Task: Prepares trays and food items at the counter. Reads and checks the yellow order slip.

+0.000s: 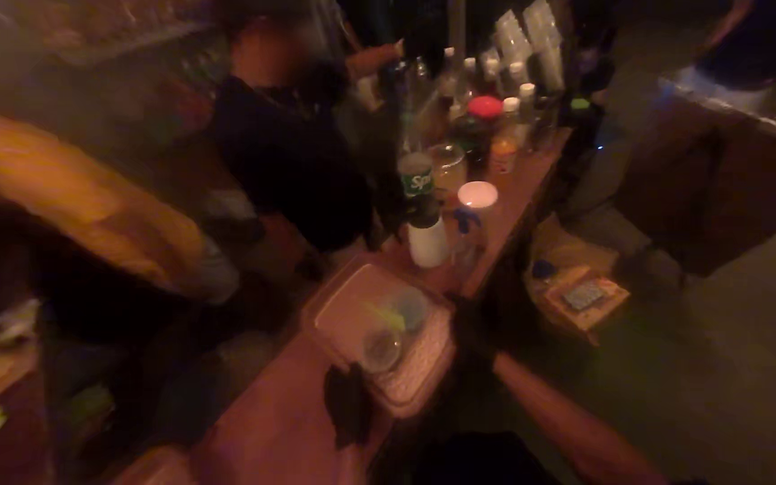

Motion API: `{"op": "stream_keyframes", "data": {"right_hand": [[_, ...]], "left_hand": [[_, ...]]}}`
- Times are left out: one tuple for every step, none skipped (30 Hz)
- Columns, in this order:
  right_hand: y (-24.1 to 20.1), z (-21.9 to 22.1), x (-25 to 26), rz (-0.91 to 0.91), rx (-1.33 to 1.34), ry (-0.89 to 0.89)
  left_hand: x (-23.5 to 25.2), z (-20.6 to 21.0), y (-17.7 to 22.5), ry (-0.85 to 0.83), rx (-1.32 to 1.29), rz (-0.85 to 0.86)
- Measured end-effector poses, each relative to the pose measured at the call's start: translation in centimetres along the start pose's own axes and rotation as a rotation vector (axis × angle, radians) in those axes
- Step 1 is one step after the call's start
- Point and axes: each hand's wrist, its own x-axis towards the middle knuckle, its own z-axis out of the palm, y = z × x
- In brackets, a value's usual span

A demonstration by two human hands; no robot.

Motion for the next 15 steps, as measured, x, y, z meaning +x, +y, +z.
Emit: {"op": "stream_keyframes", "data": {"right_hand": [[-0.3,0.1,-0.1,0.003,-0.011,-0.015],[-0.6,0.3,-0.1,0.007,-0.026,-0.022],[-0.9,0.3,-0.2,0.011,-0.04,-0.029],[-1.3,0.3,-0.2,0.011,-0.056,-0.035],[-1.9,0.2,-0.3,0.011,-0.077,-0.047],[-2.3,0.3,-0.3,0.001,-0.106,-0.066],[-2.8,0.4,-0.4,-0.009,-0.128,-0.091],[-3.1,0.5,-0.6,-0.028,-0.166,-0.119],[-3.1,0.9,-0.7,-0.063,-0.199,-0.131],[-2.9,1.4,-0.7,-0.095,-0.21,-0.129],[-2.8,1.8,-0.6,-0.11,-0.193,-0.135],[-2.8,2.3,-0.7,-0.113,-0.178,-0.146],[-2.9,2.7,-0.8,-0.107,-0.181,-0.164],[-3.0,3.0,-0.8,-0.103,-0.183,-0.176],[-3.4,3.1,-0.9,-0.096,-0.182,-0.192]], "left_hand": [[0.0,-0.4,-0.3,0.005,-0.01,-0.003],[-0.1,-0.8,-0.4,0.012,-0.021,0.0],[-0.2,-1.1,-0.5,0.017,-0.033,0.002],[-0.3,-1.4,-0.4,0.019,-0.056,0.0],[-0.4,-1.7,-0.5,0.027,-0.085,-0.009],[-0.7,-2.2,-0.7,0.034,-0.105,-0.013],[-1.1,-2.7,-0.9,0.038,-0.119,-0.015],[-1.3,-3.3,-1.2,0.039,-0.12,-0.025],[-1.4,-3.7,-1.5,0.042,-0.119,-0.037],[-1.2,-4.0,-1.9,0.048,-0.115,-0.044],[-1.0,-4.2,-2.3,0.053,-0.126,-0.049],[-0.9,-4.5,-2.8,0.059,-0.129,-0.054],[-0.8,-4.8,-3.4,0.061,-0.125,-0.059],[-0.7,-5.1,-3.9,0.056,-0.118,-0.069],[-0.6,-5.4,-4.4,0.055,-0.109,-0.076]]}}
